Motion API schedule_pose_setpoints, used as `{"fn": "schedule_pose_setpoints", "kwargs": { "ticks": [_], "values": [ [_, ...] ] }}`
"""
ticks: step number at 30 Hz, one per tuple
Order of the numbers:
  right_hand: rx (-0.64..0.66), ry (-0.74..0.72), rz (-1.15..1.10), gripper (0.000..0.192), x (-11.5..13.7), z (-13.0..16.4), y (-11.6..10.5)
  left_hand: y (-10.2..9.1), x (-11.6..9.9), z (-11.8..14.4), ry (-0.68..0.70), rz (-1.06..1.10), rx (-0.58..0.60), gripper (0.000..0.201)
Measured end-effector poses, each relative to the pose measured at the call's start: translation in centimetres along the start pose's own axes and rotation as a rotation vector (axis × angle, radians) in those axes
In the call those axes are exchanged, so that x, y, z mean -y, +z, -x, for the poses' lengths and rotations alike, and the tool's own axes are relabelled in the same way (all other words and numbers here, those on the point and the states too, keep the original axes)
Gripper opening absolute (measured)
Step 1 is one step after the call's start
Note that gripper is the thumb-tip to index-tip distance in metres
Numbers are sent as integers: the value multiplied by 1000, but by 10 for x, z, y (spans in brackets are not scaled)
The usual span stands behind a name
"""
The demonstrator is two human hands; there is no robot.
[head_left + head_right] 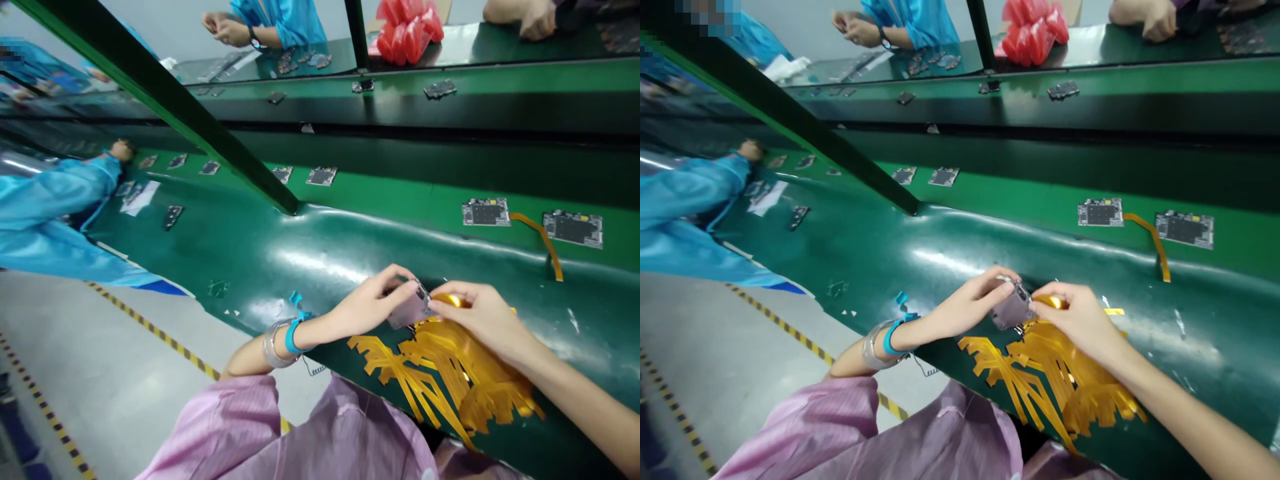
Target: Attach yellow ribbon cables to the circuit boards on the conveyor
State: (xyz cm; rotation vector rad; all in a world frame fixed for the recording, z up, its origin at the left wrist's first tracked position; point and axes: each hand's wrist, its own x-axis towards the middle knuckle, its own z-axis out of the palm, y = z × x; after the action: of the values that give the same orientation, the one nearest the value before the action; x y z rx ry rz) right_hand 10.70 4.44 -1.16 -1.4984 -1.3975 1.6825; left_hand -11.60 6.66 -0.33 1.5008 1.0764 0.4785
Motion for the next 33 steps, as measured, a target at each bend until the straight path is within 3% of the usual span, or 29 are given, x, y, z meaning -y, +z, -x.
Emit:
{"fn": "schedule_pose_setpoints", "kwargs": {
  "ticks": [4, 8, 10, 13, 15, 17, 20, 22, 25, 33],
  "values": [
    [-115, -113, -119, 22, 24, -71, -15, -31, 23, 15, 23, -56, -290, 33],
    [-341, -268, 92, 27, 46, -135, -41, -54, 42, 33, 21, -140, -376, 28],
    [-466, -292, 175, 25, 46, -146, -49, -60, 51, 39, 43, -184, -386, 24],
    [-559, -397, 362, 22, 33, -126, -34, -65, 62, 41, 45, -224, -401, 19],
    [-466, -495, 491, 11, 21, -94, -6, -68, 67, 38, 42, -238, -416, 16],
    [-207, -644, 704, 4, 10, -57, 31, -70, 70, 30, 52, -247, -428, 15],
    [132, -633, 880, 3, -3, -17, 83, -72, 71, 14, 96, -250, -436, 14],
    [245, -605, 1029, 10, -10, -6, 107, -71, 69, 5, 125, -248, -435, 14],
    [279, -576, 1165, 14, -18, -6, 123, -70, 67, -3, 141, -261, -423, 13],
    [290, -518, 1206, 16, -16, -11, 128, -73, 63, -3, 126, -274, -409, 13]
  ]
}}
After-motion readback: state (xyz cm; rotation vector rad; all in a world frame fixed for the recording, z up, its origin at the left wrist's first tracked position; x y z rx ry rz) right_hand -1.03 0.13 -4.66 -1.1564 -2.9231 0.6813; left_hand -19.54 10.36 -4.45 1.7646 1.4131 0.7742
